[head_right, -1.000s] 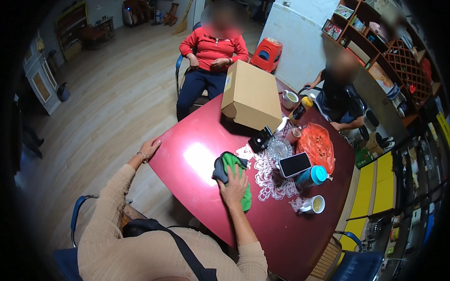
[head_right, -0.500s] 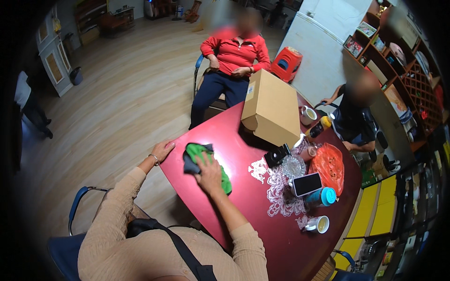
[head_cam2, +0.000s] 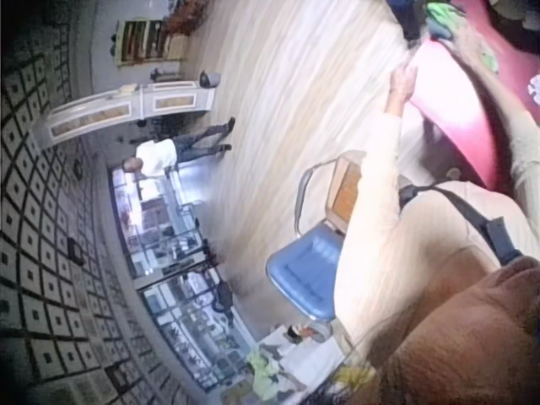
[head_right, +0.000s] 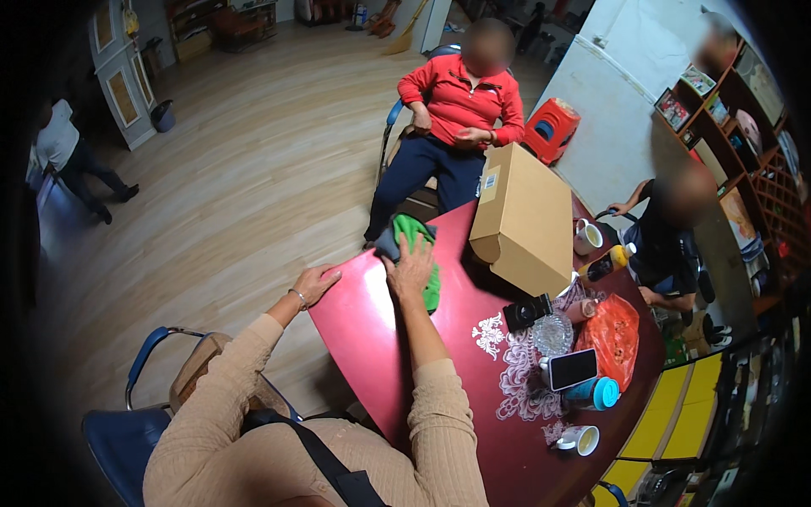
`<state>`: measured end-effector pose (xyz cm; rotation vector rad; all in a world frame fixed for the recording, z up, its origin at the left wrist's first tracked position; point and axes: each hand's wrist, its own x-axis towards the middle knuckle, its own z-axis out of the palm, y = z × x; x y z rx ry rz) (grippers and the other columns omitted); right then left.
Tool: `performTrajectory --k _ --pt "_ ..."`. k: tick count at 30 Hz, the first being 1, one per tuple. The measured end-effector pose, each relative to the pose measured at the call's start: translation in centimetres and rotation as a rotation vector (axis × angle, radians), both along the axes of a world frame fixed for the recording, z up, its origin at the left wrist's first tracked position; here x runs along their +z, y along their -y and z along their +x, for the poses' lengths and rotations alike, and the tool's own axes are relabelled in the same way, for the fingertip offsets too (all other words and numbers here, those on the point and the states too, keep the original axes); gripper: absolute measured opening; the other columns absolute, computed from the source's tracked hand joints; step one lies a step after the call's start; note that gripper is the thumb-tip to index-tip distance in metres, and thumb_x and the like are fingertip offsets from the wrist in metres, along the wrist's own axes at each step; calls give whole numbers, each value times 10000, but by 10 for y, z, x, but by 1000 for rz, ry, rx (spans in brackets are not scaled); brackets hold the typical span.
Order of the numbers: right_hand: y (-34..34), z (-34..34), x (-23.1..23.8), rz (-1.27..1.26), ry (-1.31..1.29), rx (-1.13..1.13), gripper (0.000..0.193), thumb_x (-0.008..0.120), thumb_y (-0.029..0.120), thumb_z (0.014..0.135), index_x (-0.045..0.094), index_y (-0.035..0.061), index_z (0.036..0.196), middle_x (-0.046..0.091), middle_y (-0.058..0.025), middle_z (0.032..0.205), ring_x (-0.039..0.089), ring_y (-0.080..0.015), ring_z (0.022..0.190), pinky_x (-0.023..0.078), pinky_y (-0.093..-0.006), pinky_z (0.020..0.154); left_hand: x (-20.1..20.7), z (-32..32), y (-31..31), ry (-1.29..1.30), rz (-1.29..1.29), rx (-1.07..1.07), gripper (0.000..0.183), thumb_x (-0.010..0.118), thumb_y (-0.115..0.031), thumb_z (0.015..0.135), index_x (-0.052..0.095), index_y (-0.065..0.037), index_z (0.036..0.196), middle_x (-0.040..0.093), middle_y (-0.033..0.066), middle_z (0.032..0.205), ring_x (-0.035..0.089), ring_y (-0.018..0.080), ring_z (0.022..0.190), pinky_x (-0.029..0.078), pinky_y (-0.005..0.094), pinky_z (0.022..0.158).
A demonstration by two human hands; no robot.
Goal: The person wipes a red table surface with a green and grey cloth. They move a cardboard box, a smartphone, a mug, and a water bottle aside to clean underneath them, then return the items to the table. The person continues wiping the table surface around the remaining items.
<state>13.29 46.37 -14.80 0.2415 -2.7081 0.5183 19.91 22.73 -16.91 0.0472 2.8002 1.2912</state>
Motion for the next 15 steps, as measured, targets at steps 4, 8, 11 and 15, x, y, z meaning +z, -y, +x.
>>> performTrajectory --k 4,8,11,15 --pt "45 22 -1 10 13 203 702 730 424 720 481 195 1335 389 -193 1416 353 -419 1287 305 -500 1053 -14 0 2 -119 -2 96 551 525 -465 900 551 -37 1245 633 244 1074 614 350 1033 465 388 883" --pt "72 56 8 -3 48 360 676 732 361 730 476 199 1335 397 -177 1413 352 -412 1293 311 -497 1051 -12 1 2 -290 167 309 594 444 -481 936 466 -33 1325 598 262 1142 581 381 1071 446 394 917" --pt "77 75 15 7 43 485 666 738 346 723 484 203 1322 429 -159 1389 375 -410 1270 329 -489 1045 -45 -7 11 -316 708 532 729 313 -628 920 371 -89 1408 574 223 1216 563 330 1112 423 398 958" --pt "60 103 22 4 39 741 656 753 319 698 504 209 1295 470 -131 1352 410 -381 1246 339 -470 1048 -42 -2 34 37 1246 351 903 236 -777 834 290 -113 1445 526 230 1272 516 313 1166 400 416 1006"
